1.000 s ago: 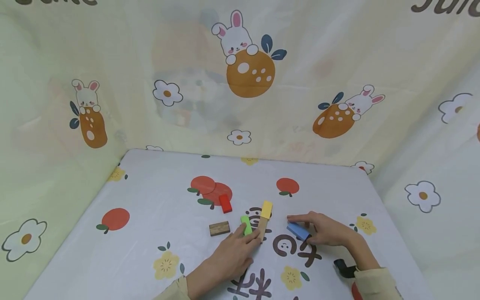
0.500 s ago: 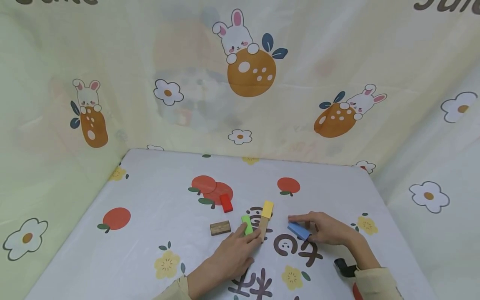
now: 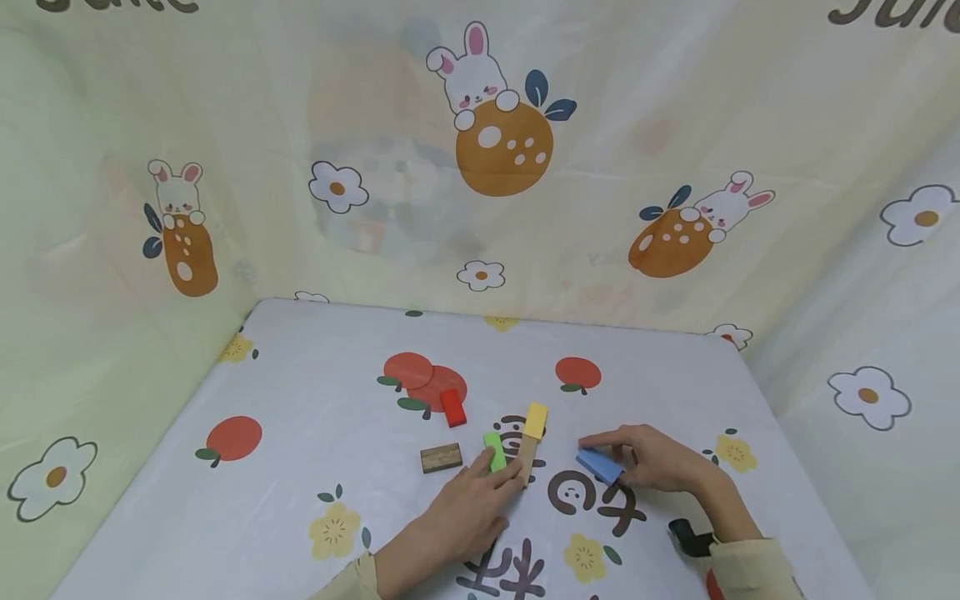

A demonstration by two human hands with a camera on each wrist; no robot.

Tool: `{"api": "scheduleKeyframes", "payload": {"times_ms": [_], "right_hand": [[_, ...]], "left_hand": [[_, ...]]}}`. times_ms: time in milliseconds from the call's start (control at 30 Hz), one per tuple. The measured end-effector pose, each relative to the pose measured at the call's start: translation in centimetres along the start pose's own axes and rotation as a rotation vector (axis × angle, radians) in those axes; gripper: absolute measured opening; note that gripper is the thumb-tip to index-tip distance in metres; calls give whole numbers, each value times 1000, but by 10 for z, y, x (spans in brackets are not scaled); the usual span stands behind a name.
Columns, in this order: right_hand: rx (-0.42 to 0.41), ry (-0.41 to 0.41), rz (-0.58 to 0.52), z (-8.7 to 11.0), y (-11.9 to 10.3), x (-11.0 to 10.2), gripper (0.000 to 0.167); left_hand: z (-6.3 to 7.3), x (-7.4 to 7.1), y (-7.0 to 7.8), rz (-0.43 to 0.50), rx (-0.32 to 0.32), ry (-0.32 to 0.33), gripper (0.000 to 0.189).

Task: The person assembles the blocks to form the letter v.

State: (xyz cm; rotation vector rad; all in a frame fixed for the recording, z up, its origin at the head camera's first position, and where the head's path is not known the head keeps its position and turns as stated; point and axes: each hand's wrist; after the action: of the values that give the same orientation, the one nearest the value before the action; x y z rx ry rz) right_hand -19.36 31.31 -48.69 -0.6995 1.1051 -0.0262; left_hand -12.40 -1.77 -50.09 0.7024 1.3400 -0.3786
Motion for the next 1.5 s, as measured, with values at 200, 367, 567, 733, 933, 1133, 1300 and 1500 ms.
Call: {"api": "scheduleKeyframes", "payload": {"times_ms": [200,367,567,733,933,1133,1300,1500], "right_hand": [[12,5,-3,0,1,2,64],[4,21,0,0,1,1,61],[2,50,13,0,3,1,59],[0,68,17,-2,4,2,60],[16,101,22,-5,2,3,62],[70,158,22,-10,-5,5,63],[87,235,20,-12,-8,7,65],[103,307,32,-17,-9,10,67]], "left_hand": [[1,1,0,12,7,1,63],[1,2,0,11,12,5,63],[1,2,-1,-3,19,10,63],[0,1,0,-2,11,-5,64],[0,2,0,-4,2,-16,64],[0,3,0,-1,8,-3,63],[1,3,-1,-5,16,10,63],[1,2,-1,-6,18,14,63]]}}
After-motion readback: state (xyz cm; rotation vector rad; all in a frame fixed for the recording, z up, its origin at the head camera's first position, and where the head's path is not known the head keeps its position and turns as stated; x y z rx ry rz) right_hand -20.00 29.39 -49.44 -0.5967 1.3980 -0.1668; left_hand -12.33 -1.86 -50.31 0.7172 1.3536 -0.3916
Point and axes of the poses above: each hand's wrist, its own z-axis away from the middle knuckle, its own x-axis out of the palm, y = z × x, and after that the axes turned 2 degrees about z, right-handed
